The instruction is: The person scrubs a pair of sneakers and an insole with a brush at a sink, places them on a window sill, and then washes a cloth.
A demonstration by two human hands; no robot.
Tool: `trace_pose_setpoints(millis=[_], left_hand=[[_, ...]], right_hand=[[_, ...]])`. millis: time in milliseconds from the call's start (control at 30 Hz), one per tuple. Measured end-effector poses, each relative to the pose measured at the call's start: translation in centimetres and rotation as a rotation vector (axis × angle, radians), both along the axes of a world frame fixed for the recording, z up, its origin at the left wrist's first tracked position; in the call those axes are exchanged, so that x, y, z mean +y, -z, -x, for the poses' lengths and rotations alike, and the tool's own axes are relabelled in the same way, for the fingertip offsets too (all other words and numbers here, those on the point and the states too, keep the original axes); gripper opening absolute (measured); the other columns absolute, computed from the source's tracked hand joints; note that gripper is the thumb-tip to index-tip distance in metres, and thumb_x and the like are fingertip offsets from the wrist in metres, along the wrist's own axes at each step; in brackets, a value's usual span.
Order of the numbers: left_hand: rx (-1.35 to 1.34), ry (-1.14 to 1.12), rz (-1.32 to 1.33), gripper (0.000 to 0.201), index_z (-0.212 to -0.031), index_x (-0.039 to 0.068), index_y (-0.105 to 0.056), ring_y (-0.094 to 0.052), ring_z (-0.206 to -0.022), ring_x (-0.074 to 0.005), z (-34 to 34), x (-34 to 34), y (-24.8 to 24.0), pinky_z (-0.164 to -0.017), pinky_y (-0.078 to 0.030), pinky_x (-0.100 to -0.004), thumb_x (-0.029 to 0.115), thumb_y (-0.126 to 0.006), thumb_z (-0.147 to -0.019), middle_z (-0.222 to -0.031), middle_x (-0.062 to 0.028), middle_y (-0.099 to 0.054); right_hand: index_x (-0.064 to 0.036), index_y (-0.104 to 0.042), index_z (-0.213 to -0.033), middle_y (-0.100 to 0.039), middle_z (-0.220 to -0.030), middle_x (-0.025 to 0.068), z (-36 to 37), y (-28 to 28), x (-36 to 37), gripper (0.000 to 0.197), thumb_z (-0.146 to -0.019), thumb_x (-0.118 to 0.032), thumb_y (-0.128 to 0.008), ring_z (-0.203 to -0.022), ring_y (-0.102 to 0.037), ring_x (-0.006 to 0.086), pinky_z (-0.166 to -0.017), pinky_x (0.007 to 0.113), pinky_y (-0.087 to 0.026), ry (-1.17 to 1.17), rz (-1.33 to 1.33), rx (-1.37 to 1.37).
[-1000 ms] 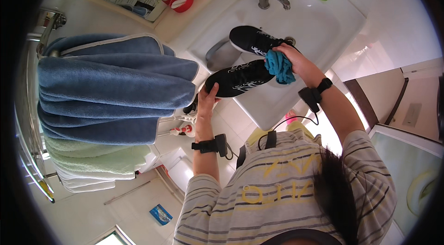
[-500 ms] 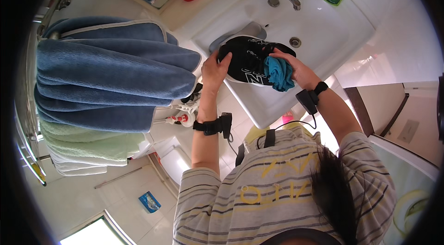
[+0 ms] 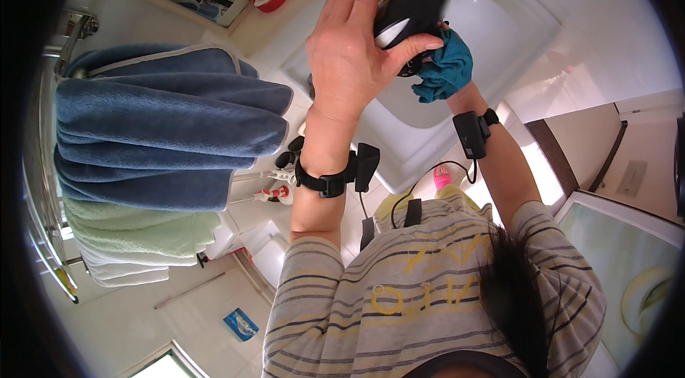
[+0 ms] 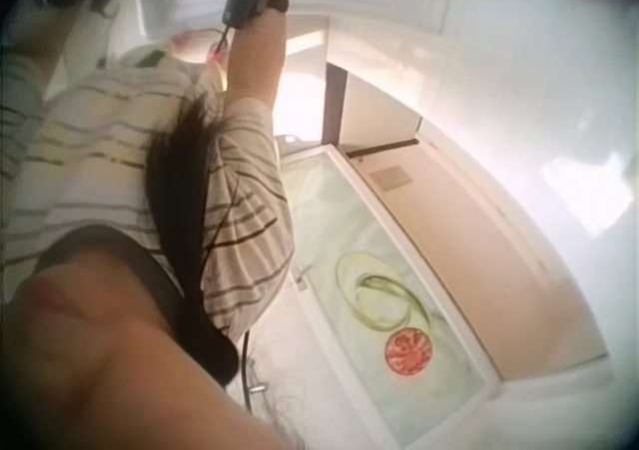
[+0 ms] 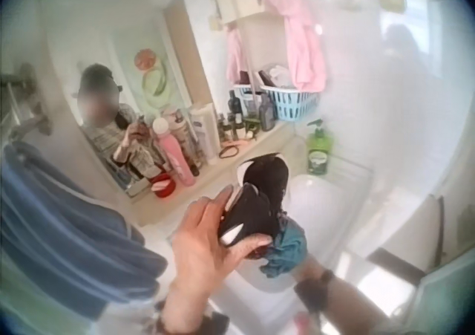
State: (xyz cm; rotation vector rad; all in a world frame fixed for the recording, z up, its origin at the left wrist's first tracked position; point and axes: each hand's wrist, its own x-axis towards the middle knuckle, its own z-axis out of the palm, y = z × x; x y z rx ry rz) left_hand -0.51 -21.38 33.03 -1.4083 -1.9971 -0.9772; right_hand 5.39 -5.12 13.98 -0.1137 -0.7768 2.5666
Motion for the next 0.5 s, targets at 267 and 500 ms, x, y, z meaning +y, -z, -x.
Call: trace_pose_setpoints(millis=[267,500], left_hand=[[-0.594,-0.24,-0.011,0.044,-0.113,0.004,-0.053,-0.056,-0.079,-0.0263,4.5,-4.5,13.7,-0.07,-0.048,-0.0364,0.026,-0.068,-0.078,-0.092,-0.0107,-0.056],[-0.324,-0.376,0.378,0.034,-0.107,0.007,-0.055,-0.052,-0.099,-0.0281,11.2,-6.1,24.3,-0.085,-0.044,-0.0397,0.021,-0.067,-0.078,-0.104,-0.0101,-0.054]], right_hand=[[-0.0073,-0.06,-0.093,-0.062,-0.081,0.0074,-4.4,1.3,0.3,0.013,-0.084,-0.017,-0.057,-0.075,-0.061,0.0209,-0.067,0.032,-0.052,0.118,0.246,-0.325],[-0.0113,-0.054,-0.106,-0.06,-0.088,0.0071,-5.1,3.1,-0.7,0.033,-0.076,-0.011,-0.068,-0.079,-0.06,0.0195,-0.072,0.034,-0.051,0.024,0.044,-0.531]])
